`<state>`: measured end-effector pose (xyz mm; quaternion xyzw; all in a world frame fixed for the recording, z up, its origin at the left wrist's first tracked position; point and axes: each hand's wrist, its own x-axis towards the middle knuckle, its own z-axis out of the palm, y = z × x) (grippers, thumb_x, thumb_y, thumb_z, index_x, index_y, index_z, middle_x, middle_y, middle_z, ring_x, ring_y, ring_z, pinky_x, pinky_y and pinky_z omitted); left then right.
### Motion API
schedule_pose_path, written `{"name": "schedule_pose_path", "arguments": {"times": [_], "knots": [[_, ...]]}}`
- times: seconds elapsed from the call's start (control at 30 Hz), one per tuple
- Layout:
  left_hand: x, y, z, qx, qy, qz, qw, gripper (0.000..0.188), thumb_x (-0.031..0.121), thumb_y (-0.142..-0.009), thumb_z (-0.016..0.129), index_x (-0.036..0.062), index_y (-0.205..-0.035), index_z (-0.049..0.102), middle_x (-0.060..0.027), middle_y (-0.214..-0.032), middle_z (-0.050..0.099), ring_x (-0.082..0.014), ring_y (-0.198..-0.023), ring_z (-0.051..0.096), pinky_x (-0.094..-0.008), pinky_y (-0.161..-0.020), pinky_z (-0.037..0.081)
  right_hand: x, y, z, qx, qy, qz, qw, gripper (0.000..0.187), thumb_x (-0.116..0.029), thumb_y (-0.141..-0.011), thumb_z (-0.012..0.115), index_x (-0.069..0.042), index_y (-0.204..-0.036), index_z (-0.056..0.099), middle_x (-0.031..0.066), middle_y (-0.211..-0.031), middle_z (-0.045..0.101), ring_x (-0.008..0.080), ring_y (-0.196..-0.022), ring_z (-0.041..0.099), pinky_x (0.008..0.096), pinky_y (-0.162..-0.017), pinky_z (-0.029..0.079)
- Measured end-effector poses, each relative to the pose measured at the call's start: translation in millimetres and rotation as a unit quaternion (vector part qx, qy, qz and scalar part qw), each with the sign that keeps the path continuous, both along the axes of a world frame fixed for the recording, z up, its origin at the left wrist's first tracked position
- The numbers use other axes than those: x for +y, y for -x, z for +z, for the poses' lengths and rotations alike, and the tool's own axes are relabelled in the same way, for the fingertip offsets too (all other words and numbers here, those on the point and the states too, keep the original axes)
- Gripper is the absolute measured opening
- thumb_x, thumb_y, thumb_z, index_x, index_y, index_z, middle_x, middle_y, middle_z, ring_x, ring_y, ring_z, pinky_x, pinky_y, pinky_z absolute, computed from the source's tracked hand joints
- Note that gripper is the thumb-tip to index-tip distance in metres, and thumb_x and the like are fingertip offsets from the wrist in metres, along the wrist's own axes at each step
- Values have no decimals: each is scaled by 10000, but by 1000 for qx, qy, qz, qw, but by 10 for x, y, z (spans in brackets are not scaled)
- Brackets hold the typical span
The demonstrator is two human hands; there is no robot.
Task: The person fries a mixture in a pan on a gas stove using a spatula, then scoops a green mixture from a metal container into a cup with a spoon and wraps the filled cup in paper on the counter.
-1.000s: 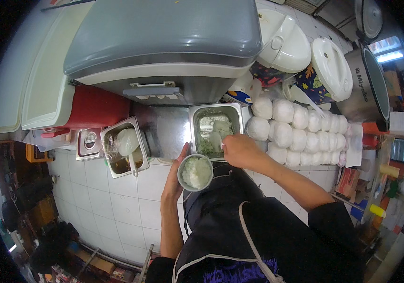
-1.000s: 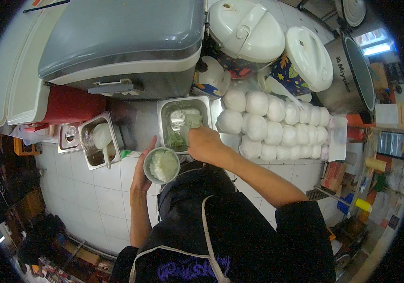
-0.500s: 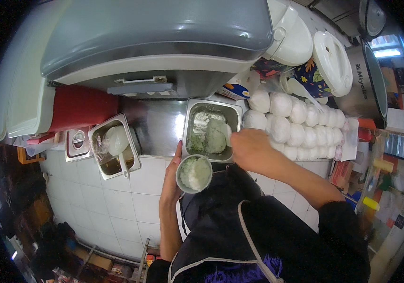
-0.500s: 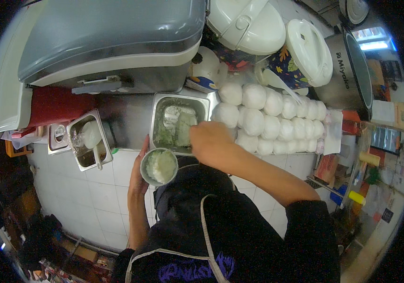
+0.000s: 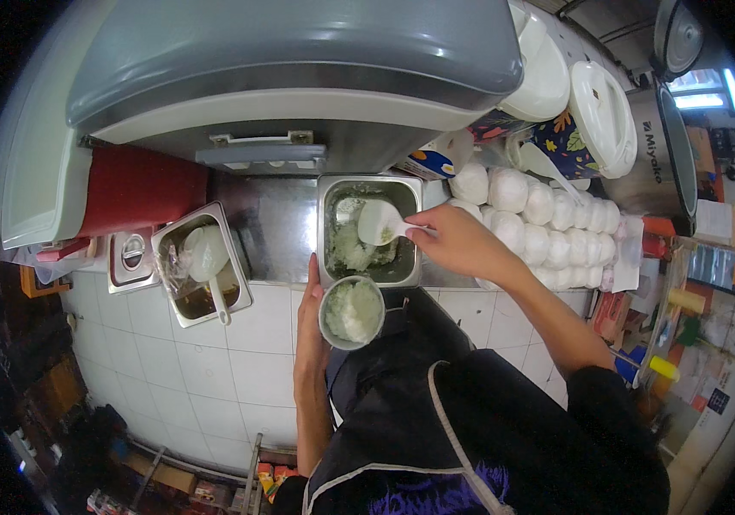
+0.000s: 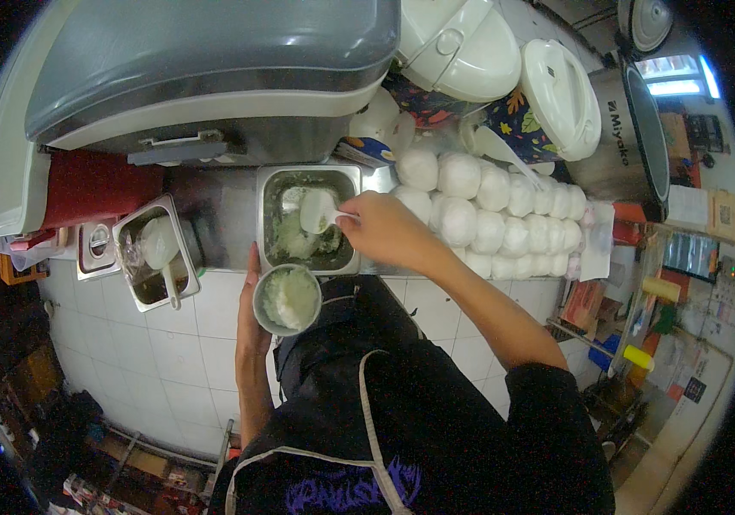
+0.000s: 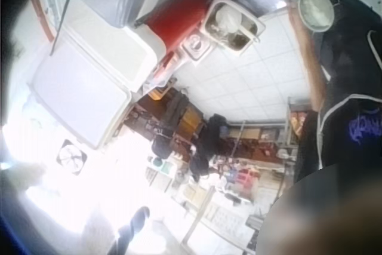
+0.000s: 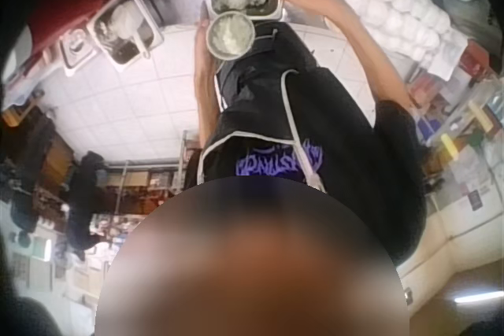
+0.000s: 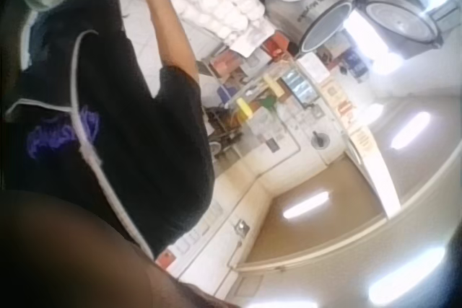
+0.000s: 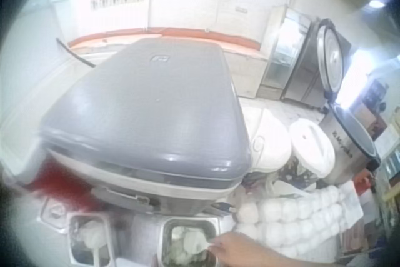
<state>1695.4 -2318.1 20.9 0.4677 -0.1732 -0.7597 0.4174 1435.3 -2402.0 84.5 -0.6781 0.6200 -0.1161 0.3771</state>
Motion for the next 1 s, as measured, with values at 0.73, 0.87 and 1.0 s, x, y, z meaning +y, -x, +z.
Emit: {"name": "schedule_pose_path", "arguments": {"times": [0.73,0.87,1.0], "knots": [[116,223,-53,-52,43,28,997,768,476,-1064,417,86,-1657,125,-207,-1552,453,-318,-1321,575,-423,-1096,490,-208,-533,186,117,-125,101,980,227,-178,-888,651,24,-930,744,251,-839,711,458,-849,696,520,-804,549],[112,206,-47,-1,19,58,998,742,412,-1076,439,46,-1652,147,-212,-1517,481,-273,-1312,560,-353,-1099,446,-272,-300,525,174,-65,135,973,274,-210,-932,640,-35,-1114,748,203,-871,729,407,-858,707,508,-804,540],[118,197,-47,-8,23,63,998,751,432,-1074,435,43,-1651,150,-214,-1497,499,-271,-1290,578,-362,-1085,463,-270,-320,514,257,30,287,922,170,-156,-830,693,-54,-949,757,191,-817,722,362,-775,723,488,-694,549]]}}
